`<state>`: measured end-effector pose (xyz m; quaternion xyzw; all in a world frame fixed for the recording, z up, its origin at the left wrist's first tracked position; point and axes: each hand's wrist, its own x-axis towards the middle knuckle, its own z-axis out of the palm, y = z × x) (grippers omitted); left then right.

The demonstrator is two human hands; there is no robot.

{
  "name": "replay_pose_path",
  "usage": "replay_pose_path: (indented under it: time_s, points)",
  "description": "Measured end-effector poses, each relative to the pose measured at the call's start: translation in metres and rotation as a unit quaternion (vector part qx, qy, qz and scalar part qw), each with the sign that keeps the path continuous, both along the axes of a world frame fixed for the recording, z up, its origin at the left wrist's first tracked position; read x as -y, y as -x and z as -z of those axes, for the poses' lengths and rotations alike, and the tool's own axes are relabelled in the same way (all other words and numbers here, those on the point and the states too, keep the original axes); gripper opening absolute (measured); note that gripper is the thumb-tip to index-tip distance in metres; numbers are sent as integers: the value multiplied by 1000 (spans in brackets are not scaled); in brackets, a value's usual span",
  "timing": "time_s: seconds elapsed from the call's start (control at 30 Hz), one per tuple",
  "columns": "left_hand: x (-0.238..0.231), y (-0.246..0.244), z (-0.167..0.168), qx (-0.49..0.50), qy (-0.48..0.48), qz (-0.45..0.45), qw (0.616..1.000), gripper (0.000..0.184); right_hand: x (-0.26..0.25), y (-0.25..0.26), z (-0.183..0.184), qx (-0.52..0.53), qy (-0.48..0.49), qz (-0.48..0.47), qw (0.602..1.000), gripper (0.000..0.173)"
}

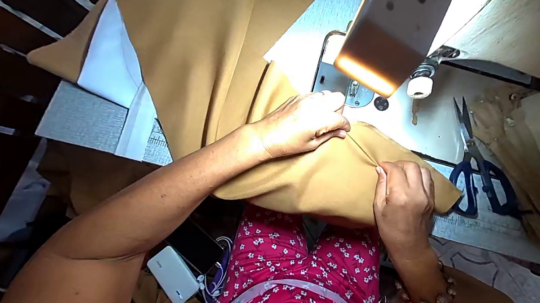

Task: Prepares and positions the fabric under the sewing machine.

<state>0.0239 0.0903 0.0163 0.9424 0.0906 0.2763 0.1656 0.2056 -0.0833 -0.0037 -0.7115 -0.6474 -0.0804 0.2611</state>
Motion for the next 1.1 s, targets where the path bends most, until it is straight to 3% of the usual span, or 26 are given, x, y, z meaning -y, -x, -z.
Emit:
replay_pose_path:
  time_s: [0.1,0.2,0.3,0.47,0.7,0.97,1.03,1.1]
  points:
    - [-1,0,-4,-28,25,-1,999,23,1,-3,-1,9,7,-15,1000,22]
    - [-11,0,-21,-119,135,5,984,23,4,-6,-26,-119,63,-39,990,19]
    - [-27,-12,-50,-261,235,-7,936,22,-4,-11,-46,-221,145,-33,964,15]
    - [-33,-45,-65,-373,213,-111,897,25,-23,-9,-41,-108,173,-17,979,15]
    - [-28,-51,-57,-369,188,-148,898,25,-21,-10,-23,18,133,-71,988,46]
    - [-28,-46,-49,-352,197,-164,900,23,-20,-7,-29,2,157,-52,986,42]
    - [-23,-41,-44,-319,163,-177,917,18,-20,-7,-30,0,159,-51,986,42]
    - [-9,-34,-33,-242,98,-193,946,24,-20,-7,-31,-3,168,-50,985,44]
